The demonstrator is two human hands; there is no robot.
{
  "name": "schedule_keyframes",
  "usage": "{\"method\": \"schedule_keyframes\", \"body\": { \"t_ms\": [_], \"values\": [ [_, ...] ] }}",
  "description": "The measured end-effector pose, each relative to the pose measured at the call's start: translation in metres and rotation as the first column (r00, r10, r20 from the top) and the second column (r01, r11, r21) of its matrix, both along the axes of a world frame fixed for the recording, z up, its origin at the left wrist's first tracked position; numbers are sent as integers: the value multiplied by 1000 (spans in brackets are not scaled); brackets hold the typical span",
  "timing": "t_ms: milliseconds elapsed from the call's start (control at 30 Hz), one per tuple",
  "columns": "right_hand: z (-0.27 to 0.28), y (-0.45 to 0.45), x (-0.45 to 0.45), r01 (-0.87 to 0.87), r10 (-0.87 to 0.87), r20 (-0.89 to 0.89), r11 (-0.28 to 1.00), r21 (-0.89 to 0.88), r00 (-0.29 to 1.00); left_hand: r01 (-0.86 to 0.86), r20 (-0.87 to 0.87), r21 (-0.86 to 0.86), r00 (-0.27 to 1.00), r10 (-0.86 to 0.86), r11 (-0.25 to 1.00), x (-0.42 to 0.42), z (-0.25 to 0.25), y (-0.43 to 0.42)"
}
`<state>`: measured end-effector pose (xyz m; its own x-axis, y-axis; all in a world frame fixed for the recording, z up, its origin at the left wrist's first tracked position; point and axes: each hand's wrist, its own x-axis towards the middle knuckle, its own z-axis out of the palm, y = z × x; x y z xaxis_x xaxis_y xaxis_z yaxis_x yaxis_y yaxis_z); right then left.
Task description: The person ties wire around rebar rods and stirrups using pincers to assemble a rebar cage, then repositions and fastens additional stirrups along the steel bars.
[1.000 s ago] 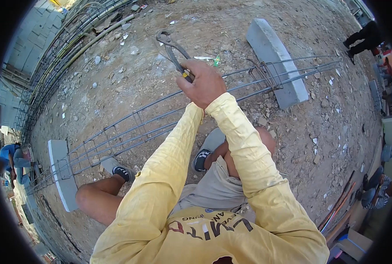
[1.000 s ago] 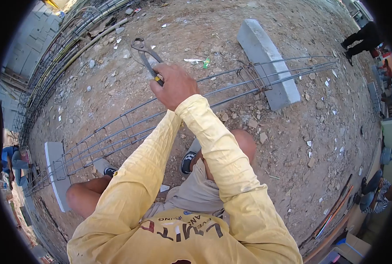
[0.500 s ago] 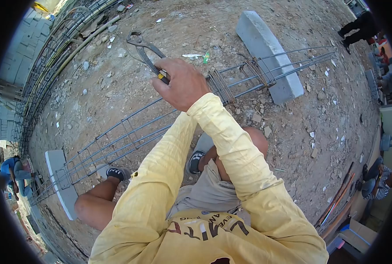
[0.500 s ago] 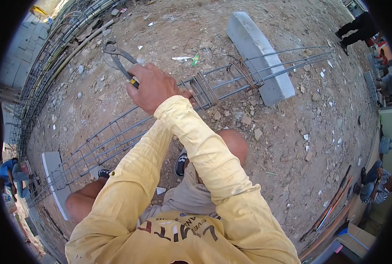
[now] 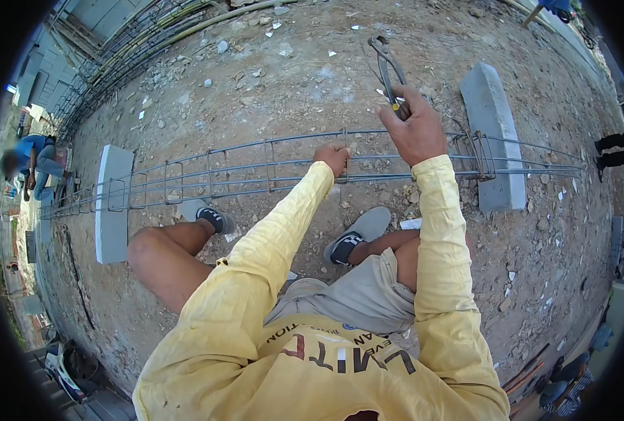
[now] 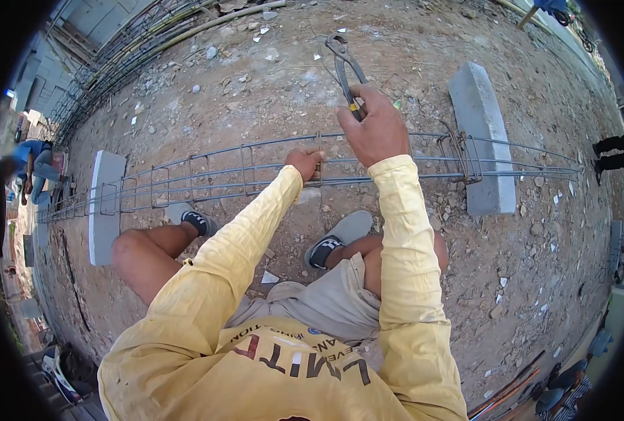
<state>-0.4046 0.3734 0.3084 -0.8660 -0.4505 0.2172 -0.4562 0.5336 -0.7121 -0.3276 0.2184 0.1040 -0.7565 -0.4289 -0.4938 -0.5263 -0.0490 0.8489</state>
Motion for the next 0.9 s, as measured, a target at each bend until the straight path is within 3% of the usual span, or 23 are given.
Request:
{"method": "schedule_keyframes", "body": {
  "t_ms": [67, 167, 267, 367, 467, 533, 567, 667, 767, 900],
  "values": [
    [3, -2, 7, -3, 1, 44, 999, 34, 999, -3, -14, -37, 1000, 2, 999, 1, 9, 5],
    [-5, -6, 14, -30, 31, -17, 998, 48, 999, 41, -161, -274, 983, -88, 961, 10, -17, -2],
    [-10, -9, 20, -43, 46, -37, 996, 73, 998, -68, -258, -146, 966, 29, 987, 53, 12, -6],
    [-16, -13, 25, -89, 95, -54, 991, 98, 994, -308, -261, -85, 925, 278, 948, 110, 2, -27],
    [-15, -20, 34, -182, 190, -18, 962, 206, 982, -648, -239, 113, 718, 653, 753, 160, -38, -51],
    [-31, -25, 35, -258, 265, 12, 924, 283, 964, -723, -175, 119, 660, 731, 681, 180, -60, -61],
    [-38, -28, 38, -280, 291, 9, 910, 307, 957, -756, -140, 122, 628, 765, 643, 186, -69, -61],
    [-52, -36, 52, -337, 357, 28, 850, 404, 934, -735, 20, 374, 616, 788, 565, 182, -40, -46],
    [-73, -40, 61, -383, 415, 52, 777, 500, 908, -723, -12, 488, 554, 832, 489, 174, -34, -40],
    [-69, -50, 84, -386, 353, 182, 687, 615, 918, -695, -25, 500, 585, 810, 517, 177, -49, -48]
  ]
}}
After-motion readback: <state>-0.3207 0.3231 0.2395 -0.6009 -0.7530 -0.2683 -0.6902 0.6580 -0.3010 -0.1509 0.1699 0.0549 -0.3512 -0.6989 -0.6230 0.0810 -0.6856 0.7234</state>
